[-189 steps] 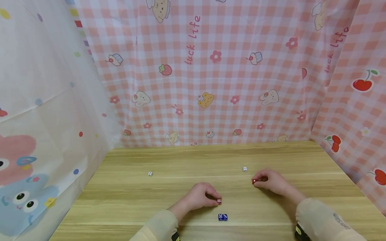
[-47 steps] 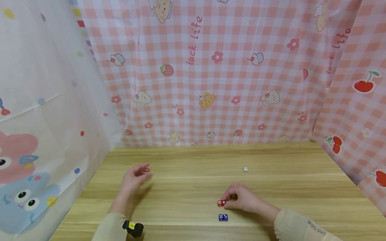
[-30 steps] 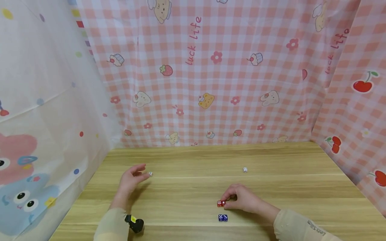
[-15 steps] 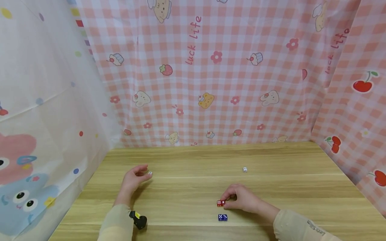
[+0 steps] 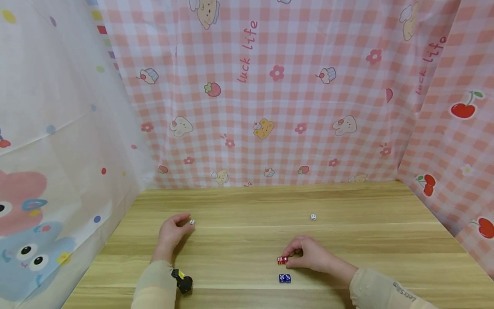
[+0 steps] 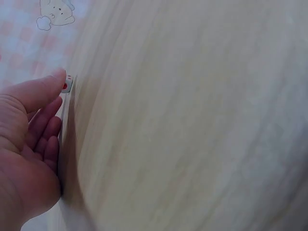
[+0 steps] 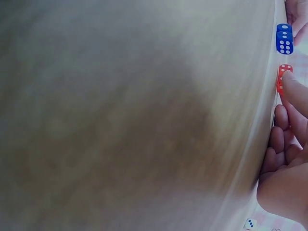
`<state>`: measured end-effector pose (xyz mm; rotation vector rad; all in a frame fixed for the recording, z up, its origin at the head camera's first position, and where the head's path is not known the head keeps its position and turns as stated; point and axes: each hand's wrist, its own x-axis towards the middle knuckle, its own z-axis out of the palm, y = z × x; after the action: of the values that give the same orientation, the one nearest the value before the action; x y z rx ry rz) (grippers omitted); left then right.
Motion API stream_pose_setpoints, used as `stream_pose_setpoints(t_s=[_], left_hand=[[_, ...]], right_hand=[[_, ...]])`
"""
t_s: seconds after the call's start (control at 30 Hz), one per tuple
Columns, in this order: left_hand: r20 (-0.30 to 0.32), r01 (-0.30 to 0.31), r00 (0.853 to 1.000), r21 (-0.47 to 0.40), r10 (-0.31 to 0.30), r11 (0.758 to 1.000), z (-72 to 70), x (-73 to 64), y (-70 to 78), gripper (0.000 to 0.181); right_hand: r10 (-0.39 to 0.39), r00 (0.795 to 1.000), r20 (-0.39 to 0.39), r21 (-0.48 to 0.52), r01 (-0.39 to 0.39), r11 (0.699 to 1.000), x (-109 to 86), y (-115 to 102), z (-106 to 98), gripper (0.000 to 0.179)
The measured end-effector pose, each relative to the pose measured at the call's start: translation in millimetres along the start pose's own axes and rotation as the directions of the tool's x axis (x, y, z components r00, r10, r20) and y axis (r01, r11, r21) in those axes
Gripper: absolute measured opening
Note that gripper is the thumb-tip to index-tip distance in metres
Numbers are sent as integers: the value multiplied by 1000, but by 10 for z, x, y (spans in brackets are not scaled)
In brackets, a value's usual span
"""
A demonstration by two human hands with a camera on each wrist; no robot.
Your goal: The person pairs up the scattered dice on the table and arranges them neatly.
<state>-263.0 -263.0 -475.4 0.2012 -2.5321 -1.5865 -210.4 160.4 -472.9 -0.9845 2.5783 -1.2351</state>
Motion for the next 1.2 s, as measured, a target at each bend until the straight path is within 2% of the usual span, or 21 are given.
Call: stream_pose_setpoints(t_s=[0.1,0.63,0.93,1.2], left_hand=[[-13,-13,1000,53,14,998,8,-3,7,42],[-58,-48,996,196,61,979,40,-5,31,21],[-32,-53,998,221,61,974,44,-27,56,18],[9,-85,996,249,86,965,117,-20,86,16]], right_hand=[[0,1000,1,-2,0,1000,0,0,0,16],[16,1000,11,22,-16,1000,4,-8,0,16],[11,1000,7,22,-11,1000,-1,-2,-3,16],[17,1000,8,12,-17,1000,-1,-7,-6,16]])
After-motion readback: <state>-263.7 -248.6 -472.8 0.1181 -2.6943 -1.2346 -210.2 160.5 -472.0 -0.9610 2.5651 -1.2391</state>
